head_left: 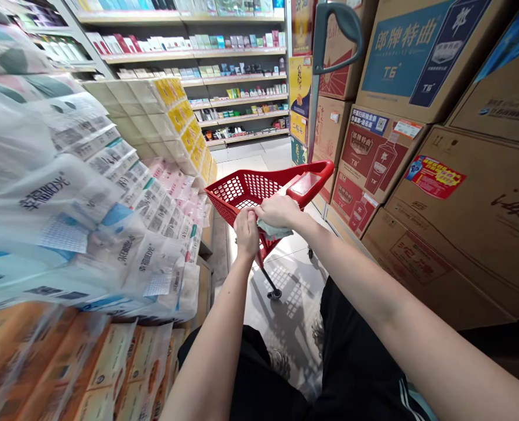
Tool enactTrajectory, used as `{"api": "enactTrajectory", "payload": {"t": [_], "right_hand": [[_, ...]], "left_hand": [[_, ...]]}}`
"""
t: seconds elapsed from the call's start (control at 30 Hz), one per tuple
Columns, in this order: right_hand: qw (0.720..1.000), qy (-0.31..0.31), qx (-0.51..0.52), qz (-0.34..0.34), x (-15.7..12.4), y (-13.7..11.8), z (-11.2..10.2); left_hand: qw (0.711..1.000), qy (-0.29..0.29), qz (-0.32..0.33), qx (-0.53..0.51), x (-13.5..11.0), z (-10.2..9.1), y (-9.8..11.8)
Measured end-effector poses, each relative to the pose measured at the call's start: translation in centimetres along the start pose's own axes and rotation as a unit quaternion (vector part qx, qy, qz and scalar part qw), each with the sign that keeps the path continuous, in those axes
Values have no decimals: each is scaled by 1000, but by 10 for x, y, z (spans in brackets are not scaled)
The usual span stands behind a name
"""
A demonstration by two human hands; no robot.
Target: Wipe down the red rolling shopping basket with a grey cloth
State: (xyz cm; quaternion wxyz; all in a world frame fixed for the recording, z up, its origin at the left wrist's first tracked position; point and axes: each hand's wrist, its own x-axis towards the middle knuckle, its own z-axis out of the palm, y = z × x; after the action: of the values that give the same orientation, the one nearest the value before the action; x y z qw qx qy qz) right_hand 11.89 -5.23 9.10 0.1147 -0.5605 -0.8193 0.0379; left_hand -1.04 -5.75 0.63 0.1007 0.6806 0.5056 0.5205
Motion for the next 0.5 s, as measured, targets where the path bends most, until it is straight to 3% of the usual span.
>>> {"api": "enactTrajectory", "payload": {"t": [0.07,0.13,0.27,0.37,0.5], "right_hand": [[1000,-15,4,-8,-2,8,-3],[1000,18,2,-17,-13,12,0],[979,199,-17,-32,-44,9,20],[955,295,-40,5,-55,-2,36],[952,290,-87,50,-48,-21,41]], "left_hand": [[1000,-9,18,16,-2,1,1],[999,-16,31,34,-5,2,3],[997,-19,42,65,-9,5,11],[997,-7,36,71,-12,10,17],[997,5,32,77,-14,14,17]]}}
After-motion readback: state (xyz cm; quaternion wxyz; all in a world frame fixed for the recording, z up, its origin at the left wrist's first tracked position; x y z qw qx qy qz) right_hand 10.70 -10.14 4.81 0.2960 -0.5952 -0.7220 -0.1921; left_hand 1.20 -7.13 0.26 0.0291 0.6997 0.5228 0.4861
